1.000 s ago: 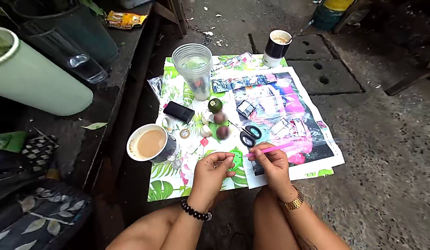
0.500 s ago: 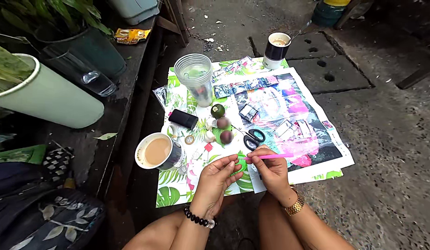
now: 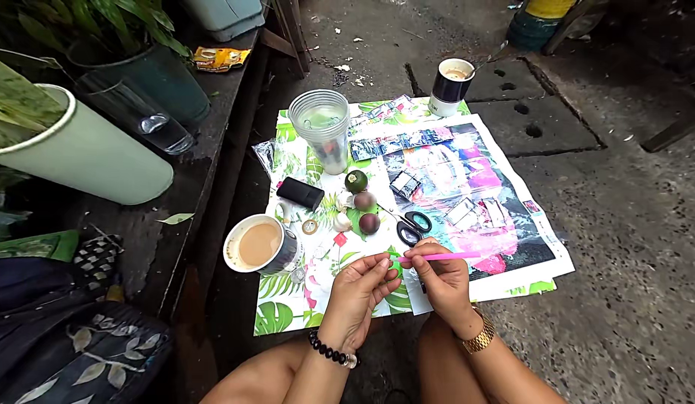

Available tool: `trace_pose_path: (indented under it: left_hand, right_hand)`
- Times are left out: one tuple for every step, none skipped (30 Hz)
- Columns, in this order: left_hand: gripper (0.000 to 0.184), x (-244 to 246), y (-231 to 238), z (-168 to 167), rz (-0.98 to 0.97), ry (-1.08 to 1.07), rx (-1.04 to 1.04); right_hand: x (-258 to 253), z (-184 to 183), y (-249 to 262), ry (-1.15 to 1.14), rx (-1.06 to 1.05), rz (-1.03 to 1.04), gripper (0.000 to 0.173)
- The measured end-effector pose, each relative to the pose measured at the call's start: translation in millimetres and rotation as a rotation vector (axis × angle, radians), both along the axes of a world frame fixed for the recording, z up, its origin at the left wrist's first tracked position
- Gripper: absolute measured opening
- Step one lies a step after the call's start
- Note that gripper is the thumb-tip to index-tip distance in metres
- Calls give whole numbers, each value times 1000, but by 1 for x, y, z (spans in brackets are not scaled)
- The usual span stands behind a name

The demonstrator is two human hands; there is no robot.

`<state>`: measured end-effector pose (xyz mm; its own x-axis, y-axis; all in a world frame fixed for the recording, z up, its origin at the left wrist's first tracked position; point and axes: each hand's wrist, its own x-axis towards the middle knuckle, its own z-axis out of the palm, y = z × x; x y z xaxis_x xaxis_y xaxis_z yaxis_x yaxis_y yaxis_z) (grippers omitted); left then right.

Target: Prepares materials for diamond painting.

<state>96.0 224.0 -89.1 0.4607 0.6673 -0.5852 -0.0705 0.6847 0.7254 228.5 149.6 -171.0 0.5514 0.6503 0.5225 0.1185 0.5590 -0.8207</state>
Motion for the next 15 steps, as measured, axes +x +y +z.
trace_pose_path:
  left_hand:
    - [10, 1, 0, 0, -1, -3, -7]
    - [10, 1, -1, 0, -1, -7, -16]
    - [10, 1, -1, 1, 1, -12, -29]
    - [9, 1, -1, 1, 4, -17, -45]
    - [10, 1, -1, 2, 8, -27, -62]
    - [10, 1, -1, 2, 10, -36, -77]
    - [10, 0, -2, 3, 10, -48, -91]
    - [10, 0, -2, 3, 6, -60, -100]
    - [10, 0, -3, 3, 2, -75, -108]
    - [10, 0, -3, 3, -2, -89, -115]
    - [11, 0, -3, 3, -7, -100, -118]
    - [11, -1, -3, 2, -12, -109, -120]
    - [11, -1, -3, 2, -13, -114, -123]
    - [12, -1, -3, 2, -15, -119, -123]
    - [13, -1, -4, 3, -21, -124, -118]
  right_hand:
    - [0, 0, 0, 3, 4, 3, 12]
    - [0, 1, -1, 7, 6, 6, 12]
    - [0, 1, -2, 9, 8, 8, 13]
    - [0, 2, -3, 12, 13, 11, 13]
    - [0, 3, -3, 15, 21, 13, 13]
    - [-1, 4, -3, 19, 29, 15, 13]
    - [-1, 4, -4, 23, 36, 15, 13]
    - [-1, 4, -3, 26, 43, 14, 13]
    - [-1, 4, -3, 30, 52, 16, 13]
    - [-2, 4, -4, 33, 59, 17, 13]
    - [-2, 5, -4, 34, 61, 18, 13]
    - [-2, 5, -4, 36, 63, 20, 13]
    - [-2, 5, -4, 39, 65, 23, 13]
    - [-2, 6, -4, 44, 65, 28, 14]
    - [-2, 6, -4, 49, 62, 33, 14]
